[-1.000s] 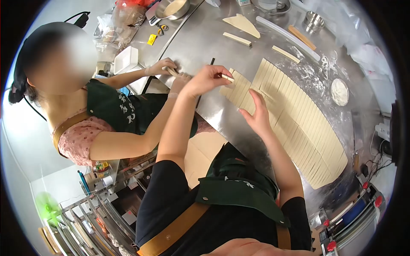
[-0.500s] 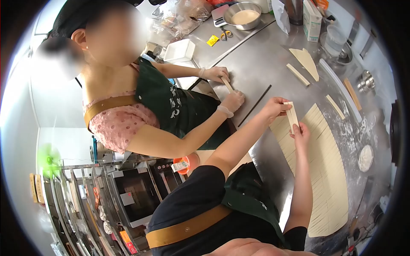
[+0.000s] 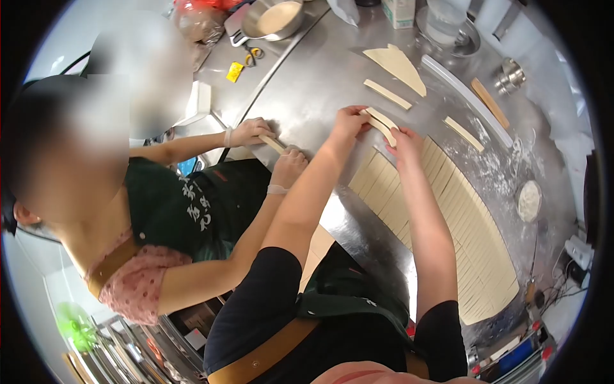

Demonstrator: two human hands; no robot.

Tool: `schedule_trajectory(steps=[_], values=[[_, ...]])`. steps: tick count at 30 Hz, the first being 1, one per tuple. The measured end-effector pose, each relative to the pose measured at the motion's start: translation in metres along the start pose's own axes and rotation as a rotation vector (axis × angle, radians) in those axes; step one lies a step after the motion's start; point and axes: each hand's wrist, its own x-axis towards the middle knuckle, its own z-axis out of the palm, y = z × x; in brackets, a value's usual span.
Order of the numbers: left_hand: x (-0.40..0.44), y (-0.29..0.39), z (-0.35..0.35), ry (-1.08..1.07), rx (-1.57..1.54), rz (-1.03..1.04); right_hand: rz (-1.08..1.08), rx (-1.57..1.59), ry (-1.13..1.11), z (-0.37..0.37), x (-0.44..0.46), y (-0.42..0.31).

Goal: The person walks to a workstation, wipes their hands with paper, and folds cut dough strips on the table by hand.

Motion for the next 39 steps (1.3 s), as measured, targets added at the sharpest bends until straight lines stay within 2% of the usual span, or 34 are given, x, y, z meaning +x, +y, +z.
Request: schedule_trajectory(steps=[3,8,9,11,14,17,20,23,26,31,33,36,39], values=[[0.003,0.009,-0.004,0.054,0.102,-0.008,0.03,0.106,0.127,0.014,0.003,-0.004],[0.015,0.009,-0.002,0.134,0.404,0.057,-0.432,-0.46,0.272,0.005,0.001,-0.002],[0.017,0.008,-0.002,0.17,0.558,0.138,-0.536,-0.6,0.32,0.002,-0.008,-0.009],[0.015,0.005,-0.002,0.242,0.865,0.301,-0.524,-0.632,0.261,-0.008,-0.018,-0.018],[-0.003,0.011,0.007,0.553,1.163,0.816,-0.537,-0.61,0.156,-0.019,-0.02,-0.02],[-0.009,0.028,0.009,0.043,0.767,0.596,-0.548,-0.492,0.011,-0.021,-0.018,-0.018],[-0.007,0.037,0.009,-0.218,0.332,0.035,-0.472,-0.344,-0.132,-0.011,-0.035,-0.035],[-0.02,0.053,-0.003,-0.44,-0.064,-0.272,-0.437,-0.263,-0.163,-0.007,-0.04,-0.039],[-0.017,0.047,-0.014,-0.488,0.014,-0.15,-0.393,-0.308,-0.141,-0.012,-0.035,-0.032],[-0.001,0.05,-0.029,-0.378,0.254,-0.06,-0.294,-0.286,-0.086,-0.005,-0.015,-0.015],[0.007,0.05,-0.032,-0.326,0.343,-0.027,-0.297,-0.341,-0.06,0.001,-0.005,-0.01],[0.014,0.048,-0.034,-0.227,0.531,0.047,-0.448,-0.621,0.073,0.009,0.013,0.005],[0.016,0.047,-0.034,-0.202,0.568,0.052,-0.458,-0.673,0.13,0.015,0.005,0.0]])
